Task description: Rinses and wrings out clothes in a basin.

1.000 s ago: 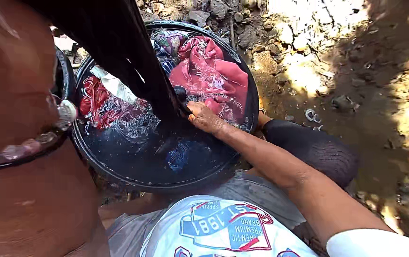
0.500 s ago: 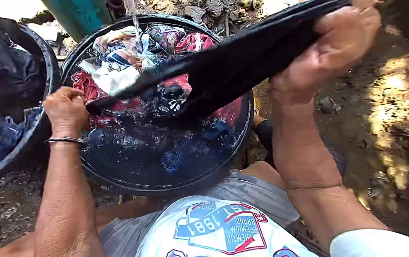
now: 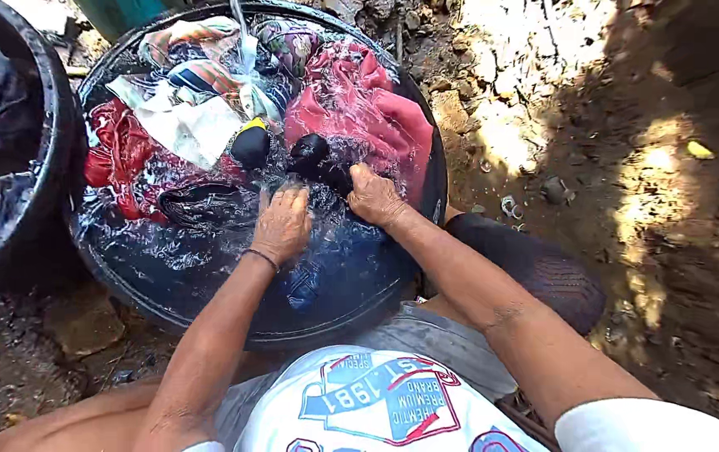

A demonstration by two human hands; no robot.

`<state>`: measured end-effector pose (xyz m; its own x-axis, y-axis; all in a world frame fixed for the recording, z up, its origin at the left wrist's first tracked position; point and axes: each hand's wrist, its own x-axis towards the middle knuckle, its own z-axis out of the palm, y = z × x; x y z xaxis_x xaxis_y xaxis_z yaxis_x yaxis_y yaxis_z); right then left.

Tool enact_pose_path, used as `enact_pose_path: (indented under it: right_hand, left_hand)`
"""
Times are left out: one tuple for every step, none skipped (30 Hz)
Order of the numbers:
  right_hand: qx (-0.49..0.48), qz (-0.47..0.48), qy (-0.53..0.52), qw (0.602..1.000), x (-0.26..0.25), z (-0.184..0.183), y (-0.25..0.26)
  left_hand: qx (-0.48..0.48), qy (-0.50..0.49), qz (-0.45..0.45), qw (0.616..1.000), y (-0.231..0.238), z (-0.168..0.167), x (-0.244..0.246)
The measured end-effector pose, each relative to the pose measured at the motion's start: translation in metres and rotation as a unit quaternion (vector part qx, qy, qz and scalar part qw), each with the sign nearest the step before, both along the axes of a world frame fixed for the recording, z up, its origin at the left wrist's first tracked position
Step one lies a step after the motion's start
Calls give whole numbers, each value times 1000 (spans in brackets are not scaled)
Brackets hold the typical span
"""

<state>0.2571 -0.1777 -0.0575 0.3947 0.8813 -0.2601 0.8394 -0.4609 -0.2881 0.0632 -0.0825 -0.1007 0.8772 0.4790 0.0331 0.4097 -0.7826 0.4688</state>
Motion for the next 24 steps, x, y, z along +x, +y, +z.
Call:
enact_pose_path:
  right_hand:
    - [-6, 0, -4, 1000, 0, -4, 0]
    - [-18, 2, -7, 1000, 0, -7, 0]
    - [-33, 2, -5, 999, -1, -9, 1]
    - [-43, 0, 4, 999, -1, -9, 2]
    - [-45, 2, 13, 999, -1, -10, 2]
    - [-39, 5, 25, 999, 0, -11, 2]
    - [-35, 15, 37, 999, 2, -11, 2]
    - [-24, 31, 52, 998, 4, -10, 3]
    - [-11, 53, 59, 997, 7, -7, 3]
    - [-11, 69, 63, 996, 10, 1, 3]
    - [-12, 82, 63, 995, 12, 12, 4]
    - [4, 92, 58, 994, 14, 25, 4]
    - [40, 99, 57, 993, 16, 37, 4]
    - [96, 104, 59, 988, 19, 50, 4]
    - [159, 103, 73, 979, 19, 66, 4]
    - [227, 97, 91, 965, 17, 83, 4]
    - [290, 87, 114, 946, 15, 100, 4]
    - [345, 75, 142, 925, 13, 117, 3]
    - [391, 65, 172, 902, 12, 133, 3]
    - [433, 59, 208, 875, 13, 147, 4]
    - [476, 55, 249, 842, 14, 160, 6]
    - [512, 48, 287, 808, 15, 173, 9]
    - [539, 33, 320, 779, 16, 185, 11]
    - [561, 18, 335, 757, 17, 196, 11]
  left_hand:
    - [-5, 24, 1, 1000, 2, 0, 1]
    - [-13, 53, 3, 998, 4, 0, 2]
    - [-35, 93, 9, 995, 5, 3, 4]
    - [-70, 133, 23, 988, 5, 7, 7]
    - [-100, 160, 51, 981, 4, 10, 10]
    - [-127, 185, 80, 971, 4, 9, 14]
    - [-132, 211, 92, 964, 7, 5, 17]
    - [-140, 236, 86, 958, 11, 4, 18]
    - [-136, 249, 63, 957, 14, 8, 18]
    - [-129, 253, 37, 958, 17, 11, 17]
    - [-138, 241, 31, 960, 20, 17, 16]
    - [-147, 214, 44, 965, 23, 21, 16]
    - [-146, 177, 60, 971, 25, 26, 16]
    - [-148, 124, 76, 978, 26, 31, 17]
    - [-164, 70, 83, 981, 25, 39, 18]
    - [-184, 23, 81, 979, 24, 46, 19]
    - [-192, -16, 76, 978, 21, 53, 20]
    - [-192, -45, 68, 978, 17, 59, 20]
    - [-190, -68, 60, 978, 12, 65, 19]
    - [-186, -93, 57, 977, 8, 69, 19]
    - [-184, -117, 59, 974, 5, 73, 17]
    - [-181, -141, 59, 972, 5, 76, 14]
    - [-176, -162, 56, 969, 6, 80, 10]
    - [-167, -181, 57, 967, 10, 84, 4]
